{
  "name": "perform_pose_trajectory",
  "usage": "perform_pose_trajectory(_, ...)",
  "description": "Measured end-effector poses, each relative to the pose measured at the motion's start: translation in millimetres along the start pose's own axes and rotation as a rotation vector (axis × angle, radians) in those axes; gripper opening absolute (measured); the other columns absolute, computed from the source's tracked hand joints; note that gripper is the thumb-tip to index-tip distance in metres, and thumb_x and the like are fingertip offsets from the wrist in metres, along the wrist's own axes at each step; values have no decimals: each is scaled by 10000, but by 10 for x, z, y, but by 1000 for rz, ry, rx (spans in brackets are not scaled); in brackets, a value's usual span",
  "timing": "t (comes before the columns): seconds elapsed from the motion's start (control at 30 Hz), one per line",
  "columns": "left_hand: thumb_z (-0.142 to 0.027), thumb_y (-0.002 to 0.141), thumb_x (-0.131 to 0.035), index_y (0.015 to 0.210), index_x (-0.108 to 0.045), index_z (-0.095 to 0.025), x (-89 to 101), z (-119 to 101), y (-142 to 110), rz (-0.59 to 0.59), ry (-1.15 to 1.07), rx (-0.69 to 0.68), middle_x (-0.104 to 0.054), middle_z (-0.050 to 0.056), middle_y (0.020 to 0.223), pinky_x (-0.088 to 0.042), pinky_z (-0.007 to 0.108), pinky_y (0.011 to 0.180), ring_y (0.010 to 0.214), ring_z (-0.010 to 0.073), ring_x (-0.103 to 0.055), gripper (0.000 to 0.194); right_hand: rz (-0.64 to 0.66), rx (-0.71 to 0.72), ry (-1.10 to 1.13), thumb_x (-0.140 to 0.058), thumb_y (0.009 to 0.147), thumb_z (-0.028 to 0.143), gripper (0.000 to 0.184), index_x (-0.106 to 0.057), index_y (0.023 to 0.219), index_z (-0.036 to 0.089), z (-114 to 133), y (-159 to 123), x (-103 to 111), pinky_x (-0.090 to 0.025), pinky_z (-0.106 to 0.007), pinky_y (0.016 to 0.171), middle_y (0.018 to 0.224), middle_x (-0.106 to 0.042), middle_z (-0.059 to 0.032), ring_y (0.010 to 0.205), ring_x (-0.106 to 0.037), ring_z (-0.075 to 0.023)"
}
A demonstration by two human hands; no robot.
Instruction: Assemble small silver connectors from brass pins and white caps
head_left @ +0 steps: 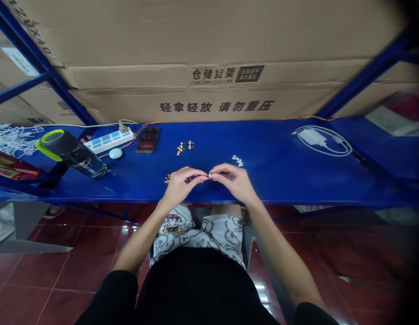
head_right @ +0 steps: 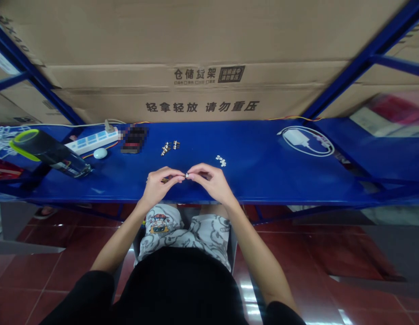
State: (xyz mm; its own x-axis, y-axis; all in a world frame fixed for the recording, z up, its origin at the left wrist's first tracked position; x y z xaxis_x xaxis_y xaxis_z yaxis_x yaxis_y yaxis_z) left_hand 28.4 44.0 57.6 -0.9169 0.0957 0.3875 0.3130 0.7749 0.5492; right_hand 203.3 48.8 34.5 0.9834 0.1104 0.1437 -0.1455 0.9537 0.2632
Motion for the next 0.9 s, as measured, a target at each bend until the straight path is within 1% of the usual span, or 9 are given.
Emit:
perform_pose_trajectory(0.17,-424,960,-692,963,-796,-227,46,-35,-12,-81,72,-52,-798,30,874,-553,326,754,773,179,-688,222,13,33,-73,-796,835,428,189,-792,903,251,20,0,-12,-577,-395,871,940,-793,-39,892,-728,-230)
perform_pose_trajectory(0.27,-405,950,-709,946,-797,-228,41,-57,-14,-82,76,-95,-797,24,878,-542,324,734,753,173,-677,198,13,52,-125,-783,847,431,185,-797,910,258,60,-4,-12,-570,-407,882,946,-798,-38,903,-731,-242)
perform_pose_trajectory(0.4,-381,947,-716,944,-798,-223,22,-84,-22,-78,86,-144,-794,26,874,-539,325,742,748,163,-677,178,43,81,-175,-749,881,404,158,-798,905,255,114,-7,-41,-561,-395,878,930,-798,-35,889,-733,-238)
perform_pose_trajectory(0.5,-367,929,-741,922,-800,-223,36,-95,-29,-100,85,-153,-791,22,850,-533,317,724,736,161,-673,157,48,113,-187,-743,890,380,139,-795,907,252,145,-14,-51,-555,-380,858,926,-794,-34,872,-727,-227)
perform_pose_trajectory(0.6,-370,911,-761,906,-800,-229,67,-87,-27,-128,93,-131,-788,17,846,-526,312,703,738,164,-667,147,6,124,-192,-745,890,382,141,-790,896,249,139,-20,-21,-550,-375,848,910,-789,-30,855,-720,-220)
perform_pose_trajectory(0.7,-359,938,-733,937,-797,-238,66,-85,-20,-112,86,-128,-794,16,887,-537,321,740,773,167,-680,138,-26,120,-189,-747,888,392,152,-785,895,245,113,-21,5,-547,-373,849,902,-786,-26,848,-717,-218)
perform_pose_trajectory(0.8,-358,961,-705,942,-794,-238,43,-85,-15,-81,89,-136,-795,14,894,-542,326,759,776,166,-682,151,5,112,-194,-739,892,398,161,-779,899,242,95,-17,-22,-546,-367,857,914,-786,-26,864,-718,-218)
perform_pose_trajectory(0.9,-391,955,-707,917,-791,-239,22,-54,-11,-59,104,-104,-789,9,868,-540,324,751,758,167,-671,178,30,110,-206,-727,899,399,165,-772,900,241,101,-15,-49,-544,-362,854,922,-785,-27,874,-719,-220)
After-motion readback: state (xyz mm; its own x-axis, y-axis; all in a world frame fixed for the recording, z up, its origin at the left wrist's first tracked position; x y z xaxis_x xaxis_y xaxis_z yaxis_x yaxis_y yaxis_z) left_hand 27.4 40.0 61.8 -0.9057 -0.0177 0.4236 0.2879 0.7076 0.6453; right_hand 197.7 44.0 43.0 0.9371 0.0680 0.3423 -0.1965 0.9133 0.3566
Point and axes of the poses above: each hand's wrist, its own y-axis towards the middle knuckle, its own x-axis out of the back of the hand, z = x × y, the point moved 8 cm from there along y, towards the middle knuckle
